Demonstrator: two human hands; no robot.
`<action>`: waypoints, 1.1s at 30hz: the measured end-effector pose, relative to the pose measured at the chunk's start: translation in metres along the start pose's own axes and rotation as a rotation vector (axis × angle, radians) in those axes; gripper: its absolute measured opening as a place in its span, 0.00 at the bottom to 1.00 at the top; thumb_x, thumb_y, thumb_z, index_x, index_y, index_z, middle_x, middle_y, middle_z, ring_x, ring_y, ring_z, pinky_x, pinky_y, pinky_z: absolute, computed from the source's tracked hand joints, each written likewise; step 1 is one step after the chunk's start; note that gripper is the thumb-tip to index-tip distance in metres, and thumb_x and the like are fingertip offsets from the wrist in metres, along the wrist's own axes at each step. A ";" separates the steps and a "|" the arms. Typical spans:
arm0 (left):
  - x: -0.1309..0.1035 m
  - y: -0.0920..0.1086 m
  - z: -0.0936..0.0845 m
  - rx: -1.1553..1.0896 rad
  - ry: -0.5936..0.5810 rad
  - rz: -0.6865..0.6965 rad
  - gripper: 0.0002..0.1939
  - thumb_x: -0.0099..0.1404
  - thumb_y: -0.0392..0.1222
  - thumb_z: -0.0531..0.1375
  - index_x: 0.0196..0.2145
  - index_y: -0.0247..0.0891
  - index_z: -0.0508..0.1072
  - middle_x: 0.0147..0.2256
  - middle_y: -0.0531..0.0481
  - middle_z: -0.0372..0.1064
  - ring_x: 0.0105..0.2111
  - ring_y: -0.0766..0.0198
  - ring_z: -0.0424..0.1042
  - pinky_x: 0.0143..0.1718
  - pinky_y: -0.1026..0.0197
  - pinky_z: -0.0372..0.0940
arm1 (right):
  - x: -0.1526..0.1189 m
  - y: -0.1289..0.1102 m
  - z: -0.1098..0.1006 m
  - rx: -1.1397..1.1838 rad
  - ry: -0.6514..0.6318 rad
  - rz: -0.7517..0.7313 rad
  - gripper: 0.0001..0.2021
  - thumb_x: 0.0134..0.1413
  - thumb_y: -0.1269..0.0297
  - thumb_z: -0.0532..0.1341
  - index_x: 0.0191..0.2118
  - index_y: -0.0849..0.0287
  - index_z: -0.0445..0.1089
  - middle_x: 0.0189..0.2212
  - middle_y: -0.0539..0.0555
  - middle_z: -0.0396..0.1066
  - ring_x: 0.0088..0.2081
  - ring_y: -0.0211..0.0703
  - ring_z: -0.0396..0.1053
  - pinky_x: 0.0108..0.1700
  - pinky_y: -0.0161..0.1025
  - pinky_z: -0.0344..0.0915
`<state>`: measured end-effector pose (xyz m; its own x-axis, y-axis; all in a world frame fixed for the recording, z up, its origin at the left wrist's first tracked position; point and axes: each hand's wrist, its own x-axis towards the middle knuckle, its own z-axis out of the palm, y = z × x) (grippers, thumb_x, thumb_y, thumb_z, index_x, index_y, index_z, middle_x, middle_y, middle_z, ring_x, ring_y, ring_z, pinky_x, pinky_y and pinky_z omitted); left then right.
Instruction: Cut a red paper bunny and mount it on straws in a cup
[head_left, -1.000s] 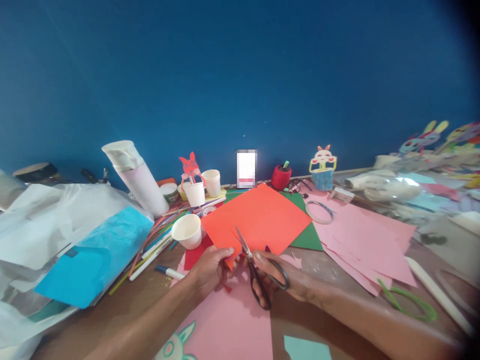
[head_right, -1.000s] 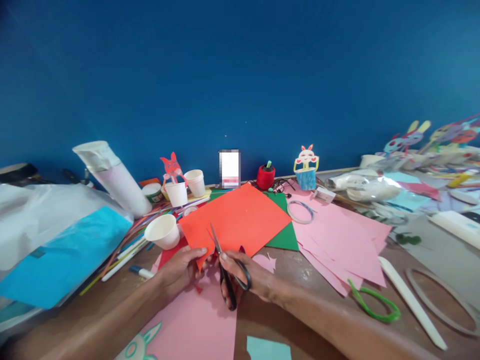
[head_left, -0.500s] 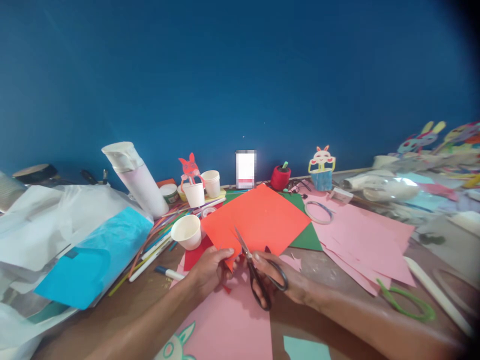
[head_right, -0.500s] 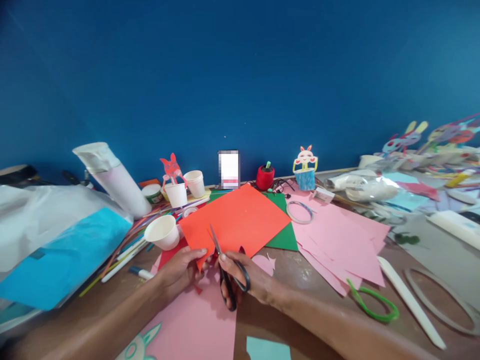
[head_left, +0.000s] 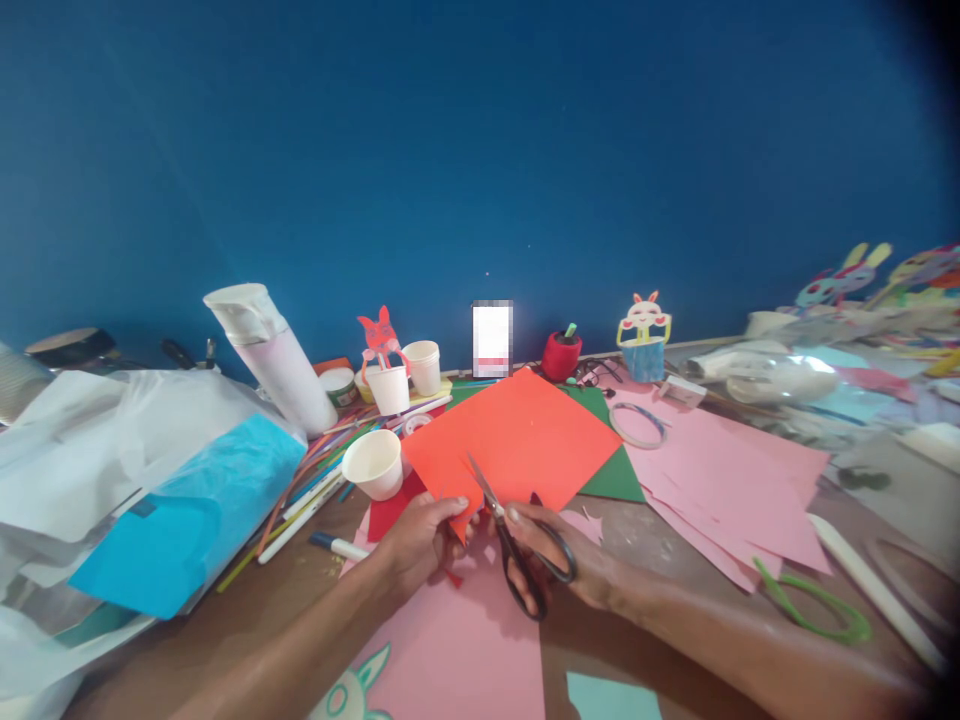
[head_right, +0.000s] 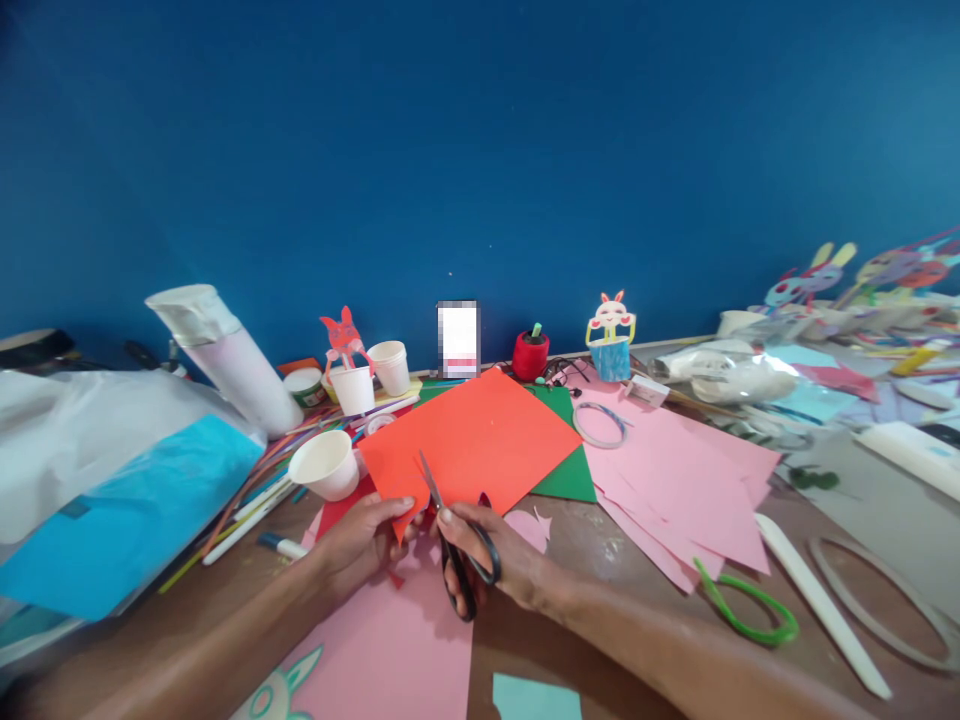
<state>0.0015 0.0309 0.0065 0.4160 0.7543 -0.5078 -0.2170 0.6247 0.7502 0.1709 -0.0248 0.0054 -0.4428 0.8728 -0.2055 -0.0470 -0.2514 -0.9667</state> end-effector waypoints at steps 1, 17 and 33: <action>0.000 0.000 0.000 0.006 -0.001 0.000 0.03 0.53 0.33 0.58 0.24 0.30 0.69 0.19 0.50 0.66 0.15 0.73 0.62 0.16 0.71 0.56 | 0.000 0.001 0.000 0.004 0.002 0.004 0.20 0.56 0.46 0.47 0.30 0.60 0.57 0.15 0.47 0.64 0.14 0.32 0.62 0.16 0.27 0.53; 0.001 -0.001 -0.002 0.021 -0.015 0.015 0.03 0.53 0.34 0.57 0.25 0.30 0.69 0.18 0.51 0.65 0.15 0.73 0.62 0.15 0.71 0.54 | 0.000 -0.001 0.000 -0.026 0.013 0.039 0.20 0.56 0.45 0.47 0.30 0.59 0.56 0.15 0.46 0.64 0.14 0.31 0.62 0.15 0.26 0.53; 0.001 -0.003 0.000 0.076 -0.016 0.038 0.06 0.52 0.37 0.58 0.22 0.30 0.68 0.16 0.53 0.63 0.13 0.74 0.59 0.14 0.70 0.53 | 0.001 -0.013 -0.007 -0.147 -0.016 0.165 0.23 0.49 0.40 0.49 0.33 0.59 0.56 0.16 0.45 0.63 0.15 0.31 0.63 0.16 0.27 0.58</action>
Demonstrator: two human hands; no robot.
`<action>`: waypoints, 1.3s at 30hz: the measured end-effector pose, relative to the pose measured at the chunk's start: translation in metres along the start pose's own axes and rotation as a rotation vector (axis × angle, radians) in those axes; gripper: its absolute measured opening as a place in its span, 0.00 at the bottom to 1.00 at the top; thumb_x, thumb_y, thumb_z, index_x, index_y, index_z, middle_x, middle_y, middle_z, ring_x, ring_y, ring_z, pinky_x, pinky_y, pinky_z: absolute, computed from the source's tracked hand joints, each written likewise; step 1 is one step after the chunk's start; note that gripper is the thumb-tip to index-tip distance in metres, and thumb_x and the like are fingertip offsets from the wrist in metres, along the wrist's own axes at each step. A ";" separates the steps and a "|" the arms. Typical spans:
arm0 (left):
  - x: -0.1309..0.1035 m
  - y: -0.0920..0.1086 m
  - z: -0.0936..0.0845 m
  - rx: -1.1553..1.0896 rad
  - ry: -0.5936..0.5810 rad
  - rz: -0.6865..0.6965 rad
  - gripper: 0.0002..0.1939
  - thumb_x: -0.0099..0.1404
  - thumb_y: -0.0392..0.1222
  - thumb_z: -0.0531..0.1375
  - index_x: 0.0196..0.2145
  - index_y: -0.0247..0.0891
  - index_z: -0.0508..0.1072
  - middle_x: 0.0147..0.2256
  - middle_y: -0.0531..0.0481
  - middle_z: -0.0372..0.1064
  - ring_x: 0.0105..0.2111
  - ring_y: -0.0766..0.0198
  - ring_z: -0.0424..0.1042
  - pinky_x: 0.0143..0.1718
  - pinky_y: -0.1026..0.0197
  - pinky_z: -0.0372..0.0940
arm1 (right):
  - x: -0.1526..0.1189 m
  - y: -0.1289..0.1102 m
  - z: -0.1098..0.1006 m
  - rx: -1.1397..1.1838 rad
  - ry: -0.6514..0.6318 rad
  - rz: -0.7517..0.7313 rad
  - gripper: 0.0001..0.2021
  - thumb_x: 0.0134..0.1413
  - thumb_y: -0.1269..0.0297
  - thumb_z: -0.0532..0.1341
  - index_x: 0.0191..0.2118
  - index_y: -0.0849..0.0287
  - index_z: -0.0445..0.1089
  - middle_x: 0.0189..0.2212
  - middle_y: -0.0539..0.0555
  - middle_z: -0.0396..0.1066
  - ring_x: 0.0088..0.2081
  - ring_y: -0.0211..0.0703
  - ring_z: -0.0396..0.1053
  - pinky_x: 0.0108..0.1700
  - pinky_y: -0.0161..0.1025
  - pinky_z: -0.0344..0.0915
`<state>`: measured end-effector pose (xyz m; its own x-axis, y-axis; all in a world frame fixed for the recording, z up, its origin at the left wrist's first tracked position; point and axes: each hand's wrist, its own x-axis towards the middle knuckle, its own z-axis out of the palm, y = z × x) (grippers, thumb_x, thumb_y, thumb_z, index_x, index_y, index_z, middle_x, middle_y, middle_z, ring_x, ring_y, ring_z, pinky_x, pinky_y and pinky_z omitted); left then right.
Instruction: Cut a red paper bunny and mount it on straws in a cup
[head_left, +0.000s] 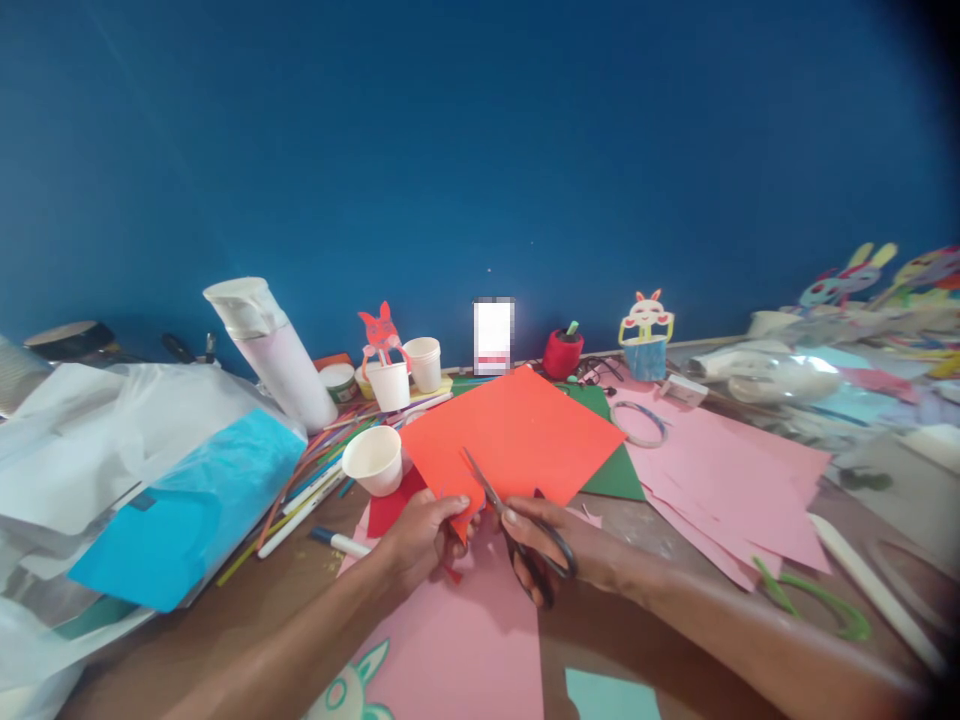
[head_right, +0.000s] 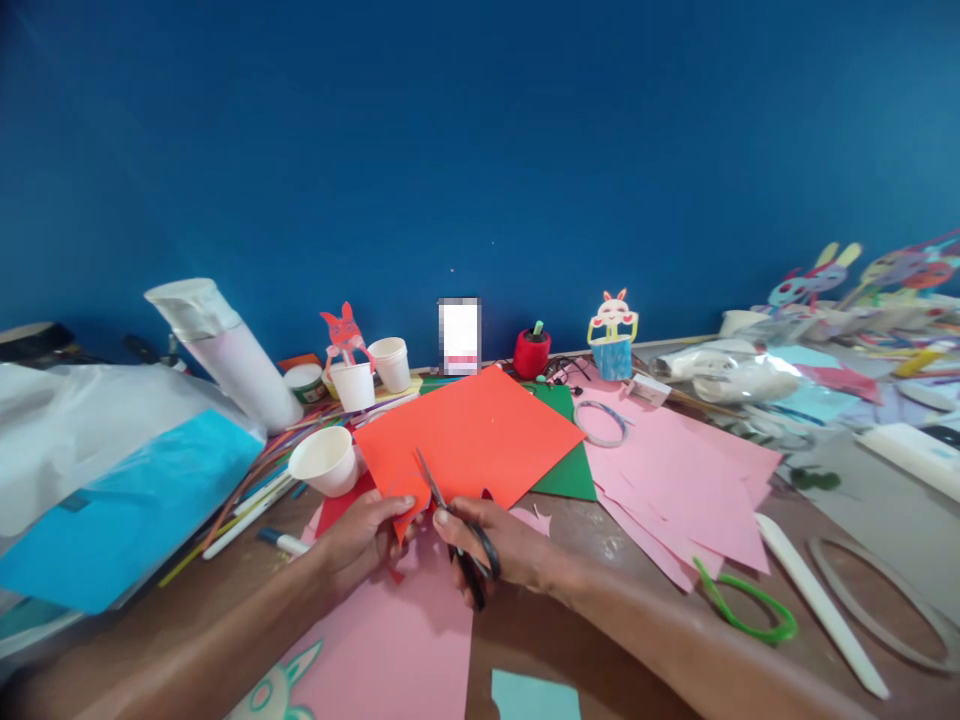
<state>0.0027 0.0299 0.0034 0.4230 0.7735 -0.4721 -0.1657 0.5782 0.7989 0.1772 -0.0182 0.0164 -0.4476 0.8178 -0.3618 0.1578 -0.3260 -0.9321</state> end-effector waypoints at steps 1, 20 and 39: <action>0.000 0.000 0.000 0.002 0.001 0.000 0.06 0.52 0.37 0.58 0.22 0.30 0.68 0.15 0.53 0.63 0.13 0.73 0.59 0.14 0.70 0.53 | 0.000 0.000 0.000 0.003 0.005 0.003 0.23 0.49 0.39 0.50 0.33 0.59 0.56 0.16 0.45 0.63 0.15 0.31 0.63 0.16 0.27 0.58; -0.001 0.000 -0.001 0.056 -0.012 0.002 0.06 0.51 0.38 0.58 0.23 0.31 0.68 0.14 0.54 0.62 0.13 0.72 0.59 0.14 0.70 0.51 | -0.002 0.001 0.004 0.088 -0.031 -0.001 0.24 0.50 0.40 0.49 0.35 0.59 0.57 0.17 0.46 0.64 0.16 0.32 0.64 0.16 0.27 0.56; 0.000 -0.006 -0.001 0.306 0.050 0.080 0.09 0.52 0.41 0.54 0.19 0.35 0.65 0.13 0.56 0.60 0.09 0.73 0.53 0.10 0.69 0.45 | -0.013 -0.011 -0.006 0.128 -0.178 0.051 0.20 0.52 0.47 0.53 0.39 0.61 0.59 0.21 0.50 0.69 0.18 0.34 0.67 0.20 0.29 0.62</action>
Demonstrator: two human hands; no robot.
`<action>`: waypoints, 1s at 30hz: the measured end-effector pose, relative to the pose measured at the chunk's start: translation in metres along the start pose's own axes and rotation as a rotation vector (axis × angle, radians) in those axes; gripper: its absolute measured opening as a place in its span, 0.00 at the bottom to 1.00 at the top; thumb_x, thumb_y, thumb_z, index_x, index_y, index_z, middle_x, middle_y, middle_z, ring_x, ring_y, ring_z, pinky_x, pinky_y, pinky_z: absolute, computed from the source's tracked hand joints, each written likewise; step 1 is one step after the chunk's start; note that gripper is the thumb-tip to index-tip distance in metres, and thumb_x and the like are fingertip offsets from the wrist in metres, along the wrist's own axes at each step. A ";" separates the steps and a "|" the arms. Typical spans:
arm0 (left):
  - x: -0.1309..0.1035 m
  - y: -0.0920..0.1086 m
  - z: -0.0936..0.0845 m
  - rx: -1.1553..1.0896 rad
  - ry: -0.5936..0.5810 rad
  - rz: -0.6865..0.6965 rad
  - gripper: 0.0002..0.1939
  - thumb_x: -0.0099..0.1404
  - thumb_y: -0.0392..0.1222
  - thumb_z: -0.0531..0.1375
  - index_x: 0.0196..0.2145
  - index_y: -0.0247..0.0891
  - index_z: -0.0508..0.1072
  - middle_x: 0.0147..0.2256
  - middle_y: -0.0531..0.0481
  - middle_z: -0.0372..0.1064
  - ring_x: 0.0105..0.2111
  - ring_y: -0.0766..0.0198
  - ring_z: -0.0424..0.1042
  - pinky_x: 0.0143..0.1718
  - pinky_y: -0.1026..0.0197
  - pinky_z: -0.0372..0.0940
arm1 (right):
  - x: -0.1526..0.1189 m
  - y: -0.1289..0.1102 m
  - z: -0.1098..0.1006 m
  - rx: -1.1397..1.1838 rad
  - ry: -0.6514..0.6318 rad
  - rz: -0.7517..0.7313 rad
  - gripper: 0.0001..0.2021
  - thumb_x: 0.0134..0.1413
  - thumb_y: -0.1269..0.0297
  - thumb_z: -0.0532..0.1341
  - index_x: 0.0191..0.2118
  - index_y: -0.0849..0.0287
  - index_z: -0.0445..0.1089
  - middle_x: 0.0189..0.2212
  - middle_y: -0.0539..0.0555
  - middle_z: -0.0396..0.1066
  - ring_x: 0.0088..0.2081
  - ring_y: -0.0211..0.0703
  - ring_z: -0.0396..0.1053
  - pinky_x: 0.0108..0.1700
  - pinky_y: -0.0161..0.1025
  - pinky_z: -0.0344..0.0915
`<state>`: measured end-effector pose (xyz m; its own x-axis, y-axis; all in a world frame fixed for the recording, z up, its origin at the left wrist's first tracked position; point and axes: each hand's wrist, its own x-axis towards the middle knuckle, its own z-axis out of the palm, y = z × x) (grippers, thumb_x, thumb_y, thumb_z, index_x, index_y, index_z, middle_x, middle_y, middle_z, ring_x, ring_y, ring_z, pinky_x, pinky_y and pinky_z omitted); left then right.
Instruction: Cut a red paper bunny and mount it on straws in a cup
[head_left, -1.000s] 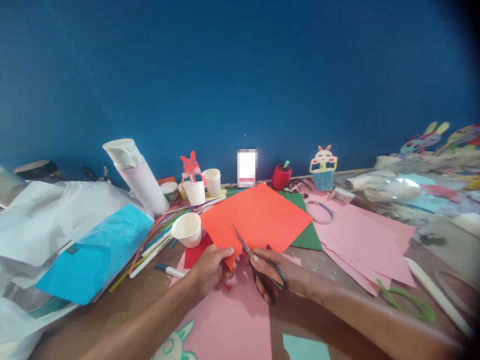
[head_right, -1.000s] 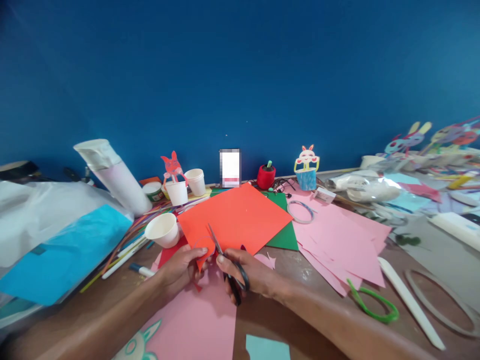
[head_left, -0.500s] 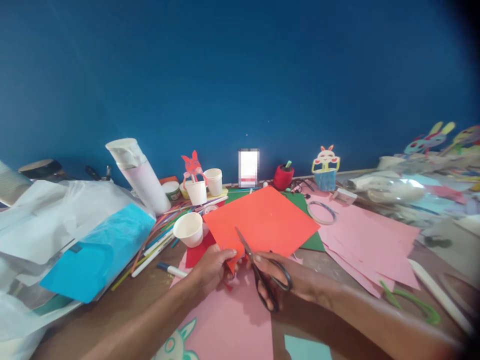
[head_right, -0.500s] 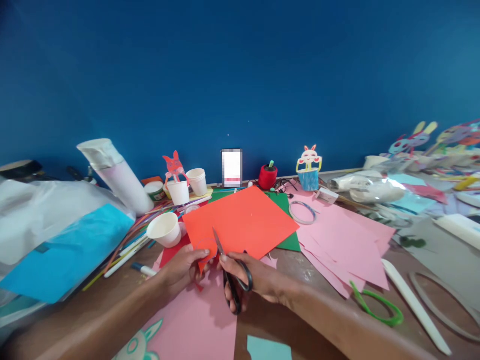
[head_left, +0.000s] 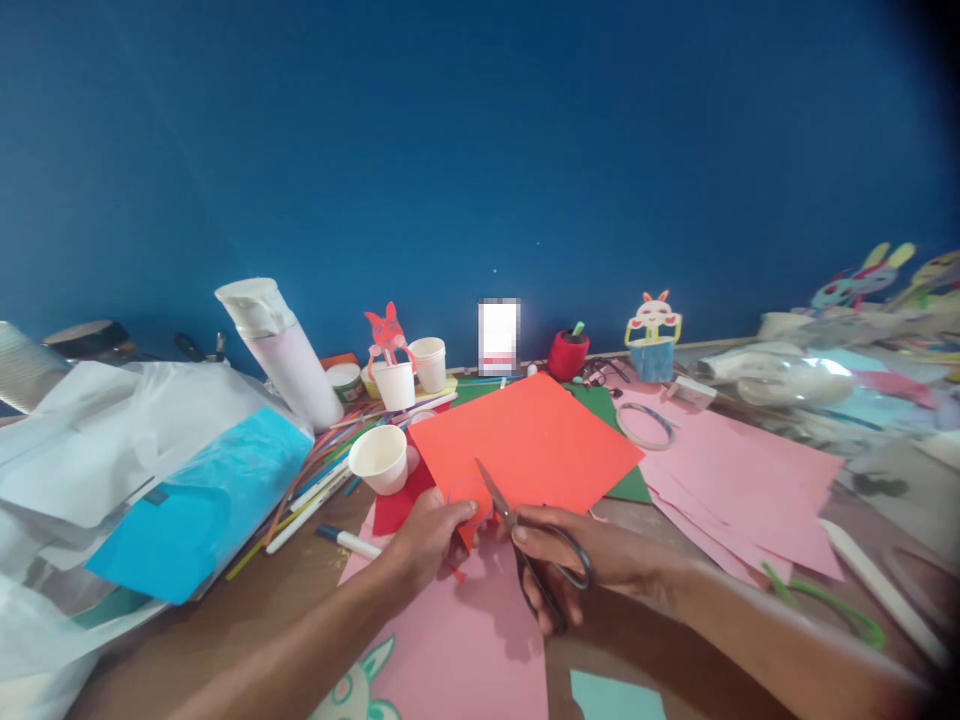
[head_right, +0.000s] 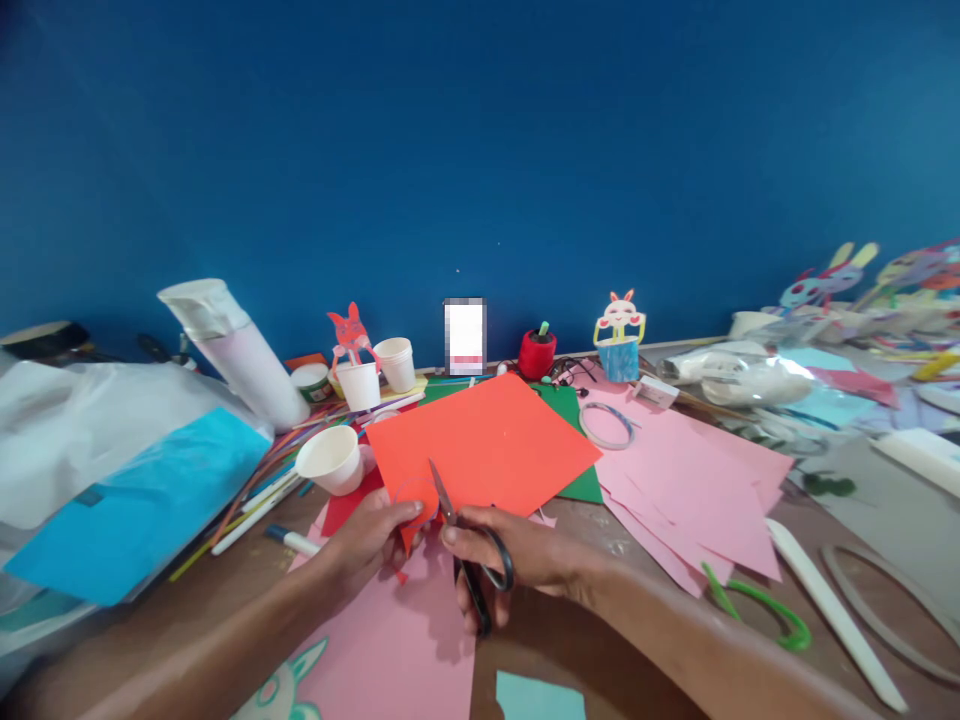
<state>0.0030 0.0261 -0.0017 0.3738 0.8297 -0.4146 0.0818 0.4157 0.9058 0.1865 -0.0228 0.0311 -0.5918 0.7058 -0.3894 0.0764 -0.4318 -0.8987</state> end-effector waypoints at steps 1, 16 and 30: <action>0.000 0.000 0.000 0.006 0.003 -0.001 0.09 0.52 0.42 0.54 0.19 0.35 0.65 0.13 0.56 0.60 0.09 0.73 0.53 0.10 0.69 0.45 | 0.000 0.000 0.000 0.016 -0.004 0.005 0.19 0.52 0.47 0.53 0.38 0.61 0.59 0.21 0.50 0.69 0.18 0.34 0.68 0.20 0.29 0.62; 0.004 -0.004 0.001 -0.177 0.007 0.002 0.05 0.50 0.38 0.57 0.23 0.35 0.65 0.16 0.56 0.60 0.13 0.75 0.55 0.15 0.70 0.45 | -0.002 0.000 0.001 -0.051 0.004 0.003 0.20 0.53 0.46 0.52 0.38 0.61 0.60 0.21 0.50 0.69 0.18 0.34 0.67 0.20 0.29 0.61; 0.001 0.001 -0.005 -0.239 -0.052 -0.084 0.05 0.49 0.38 0.57 0.22 0.34 0.64 0.17 0.56 0.60 0.13 0.76 0.55 0.13 0.72 0.42 | -0.003 -0.008 -0.004 -0.122 0.009 -0.040 0.21 0.54 0.46 0.50 0.31 0.62 0.60 0.18 0.49 0.67 0.18 0.32 0.66 0.20 0.27 0.57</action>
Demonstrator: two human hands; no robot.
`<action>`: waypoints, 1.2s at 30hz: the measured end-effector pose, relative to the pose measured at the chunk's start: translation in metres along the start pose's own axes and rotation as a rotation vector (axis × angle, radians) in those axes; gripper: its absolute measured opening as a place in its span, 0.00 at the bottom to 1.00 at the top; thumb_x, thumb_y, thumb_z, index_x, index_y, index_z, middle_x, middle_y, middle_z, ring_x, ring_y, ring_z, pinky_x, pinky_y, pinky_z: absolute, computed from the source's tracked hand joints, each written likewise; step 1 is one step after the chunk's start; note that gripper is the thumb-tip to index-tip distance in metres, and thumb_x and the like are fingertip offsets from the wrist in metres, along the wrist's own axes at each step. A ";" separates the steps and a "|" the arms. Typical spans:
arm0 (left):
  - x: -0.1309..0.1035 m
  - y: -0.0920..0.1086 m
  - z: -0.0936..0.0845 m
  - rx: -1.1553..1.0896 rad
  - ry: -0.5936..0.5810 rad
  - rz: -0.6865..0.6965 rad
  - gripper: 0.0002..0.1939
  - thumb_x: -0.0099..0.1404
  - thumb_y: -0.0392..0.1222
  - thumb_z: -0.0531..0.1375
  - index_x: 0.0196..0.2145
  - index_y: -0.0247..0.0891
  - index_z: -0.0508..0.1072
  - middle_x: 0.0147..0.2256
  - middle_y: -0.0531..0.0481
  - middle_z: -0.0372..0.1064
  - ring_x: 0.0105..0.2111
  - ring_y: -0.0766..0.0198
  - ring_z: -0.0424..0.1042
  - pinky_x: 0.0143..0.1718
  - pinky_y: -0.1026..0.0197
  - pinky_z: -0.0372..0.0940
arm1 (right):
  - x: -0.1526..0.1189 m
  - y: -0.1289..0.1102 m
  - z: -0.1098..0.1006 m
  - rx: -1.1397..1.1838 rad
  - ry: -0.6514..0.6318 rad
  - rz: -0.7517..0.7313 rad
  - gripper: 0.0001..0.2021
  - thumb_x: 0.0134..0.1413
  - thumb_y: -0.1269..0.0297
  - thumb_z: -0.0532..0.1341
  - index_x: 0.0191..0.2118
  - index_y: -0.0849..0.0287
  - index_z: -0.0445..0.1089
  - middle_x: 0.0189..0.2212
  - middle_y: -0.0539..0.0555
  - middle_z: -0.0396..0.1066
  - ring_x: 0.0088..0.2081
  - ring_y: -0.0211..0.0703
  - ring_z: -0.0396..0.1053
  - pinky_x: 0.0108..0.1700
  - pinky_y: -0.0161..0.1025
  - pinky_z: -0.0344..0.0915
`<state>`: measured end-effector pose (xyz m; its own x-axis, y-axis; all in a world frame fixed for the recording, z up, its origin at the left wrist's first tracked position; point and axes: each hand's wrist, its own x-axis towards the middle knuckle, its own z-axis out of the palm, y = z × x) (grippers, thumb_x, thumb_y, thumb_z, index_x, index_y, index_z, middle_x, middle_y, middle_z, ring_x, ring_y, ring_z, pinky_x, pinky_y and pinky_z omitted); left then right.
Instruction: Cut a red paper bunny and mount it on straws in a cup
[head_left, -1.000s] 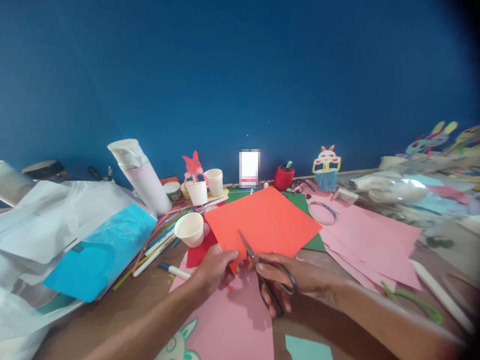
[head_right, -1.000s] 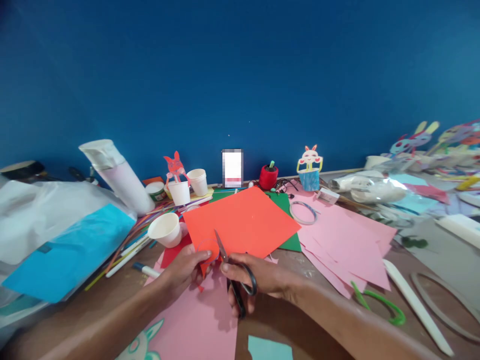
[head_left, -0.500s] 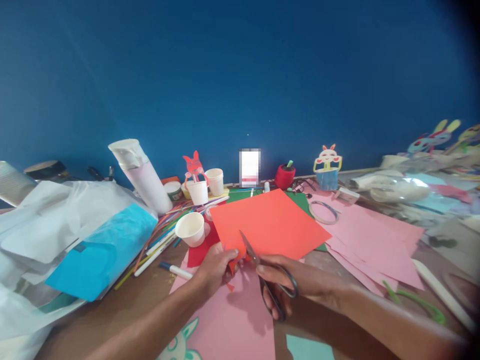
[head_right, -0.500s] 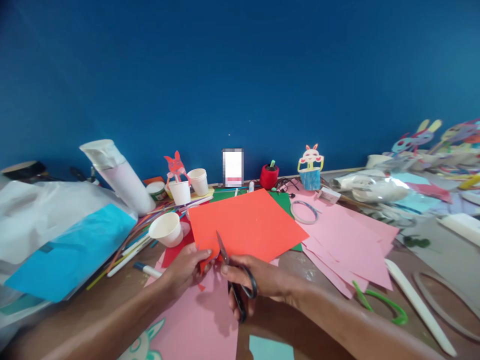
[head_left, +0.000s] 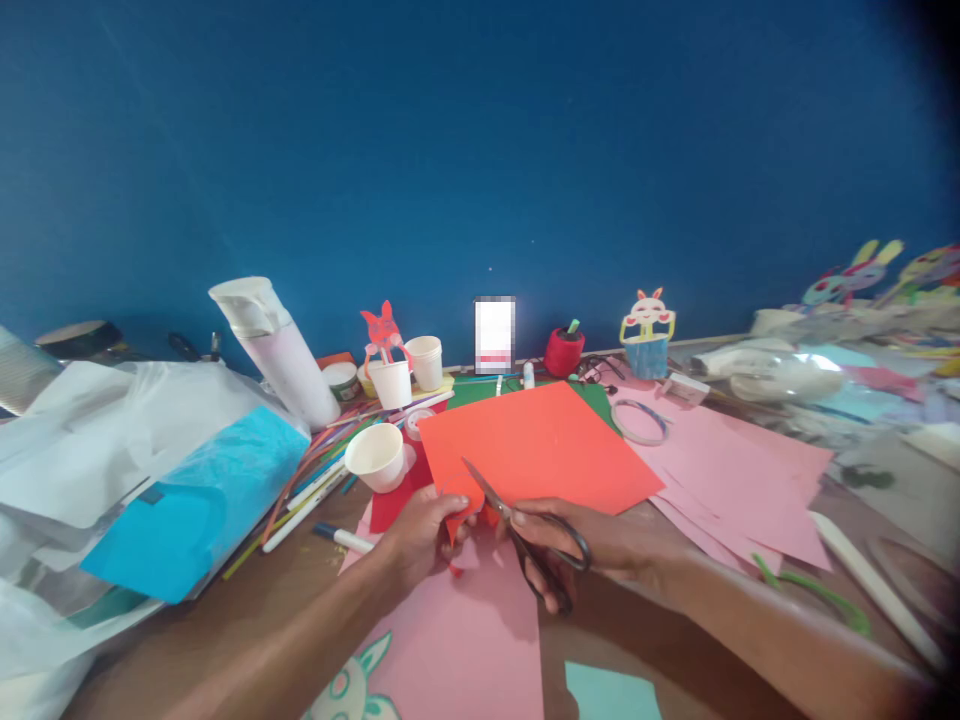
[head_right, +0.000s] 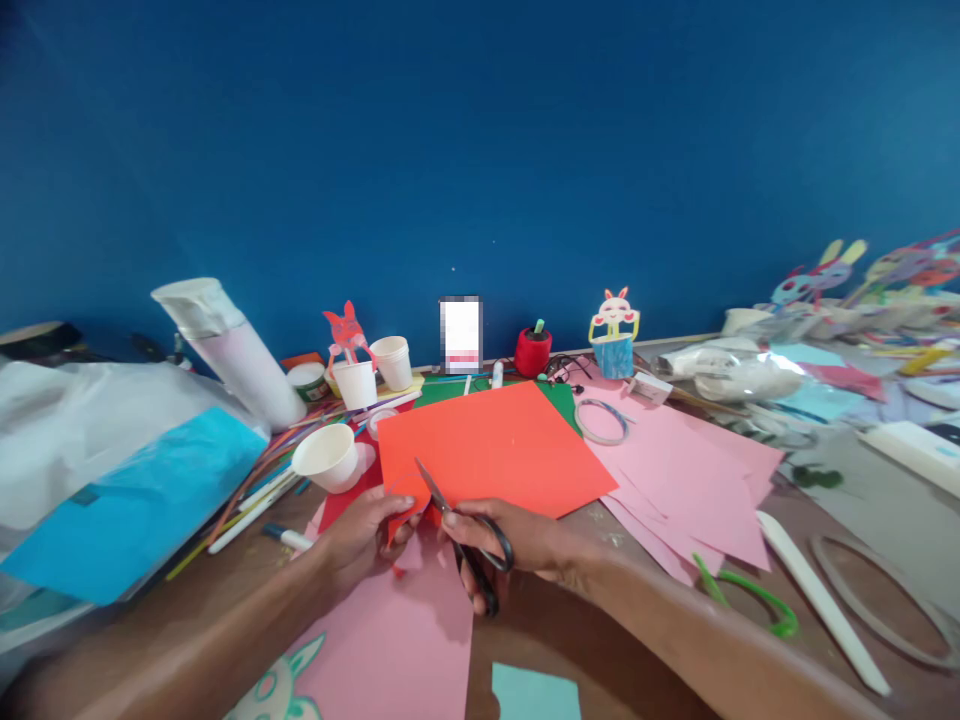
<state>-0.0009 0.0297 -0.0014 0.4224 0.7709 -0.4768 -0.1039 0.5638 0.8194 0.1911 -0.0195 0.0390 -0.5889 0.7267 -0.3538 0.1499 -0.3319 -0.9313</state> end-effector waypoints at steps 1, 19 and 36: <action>0.000 0.001 0.000 -0.016 0.001 -0.005 0.05 0.49 0.38 0.58 0.22 0.34 0.64 0.17 0.56 0.60 0.13 0.76 0.55 0.13 0.72 0.42 | 0.002 0.003 0.000 0.020 0.000 -0.004 0.21 0.54 0.46 0.50 0.31 0.63 0.61 0.18 0.49 0.67 0.18 0.32 0.66 0.19 0.27 0.57; -0.002 0.007 0.004 -0.088 -0.022 -0.044 0.04 0.51 0.34 0.56 0.21 0.32 0.65 0.16 0.55 0.61 0.13 0.76 0.56 0.13 0.71 0.46 | 0.017 0.024 0.010 0.119 0.057 -0.027 0.26 0.52 0.40 0.45 0.36 0.62 0.59 0.20 0.51 0.67 0.18 0.35 0.67 0.15 0.25 0.53; -0.003 0.006 0.003 -0.040 -0.041 -0.048 0.05 0.50 0.36 0.57 0.19 0.33 0.65 0.15 0.55 0.60 0.12 0.75 0.55 0.14 0.70 0.45 | 0.018 0.030 0.013 0.061 0.128 -0.071 0.25 0.54 0.42 0.46 0.37 0.62 0.59 0.19 0.49 0.66 0.17 0.33 0.66 0.13 0.25 0.50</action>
<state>0.0001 0.0297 0.0066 0.4644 0.7300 -0.5014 -0.1181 0.6122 0.7819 0.1745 -0.0240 0.0057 -0.4894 0.8193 -0.2988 0.0604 -0.3099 -0.9488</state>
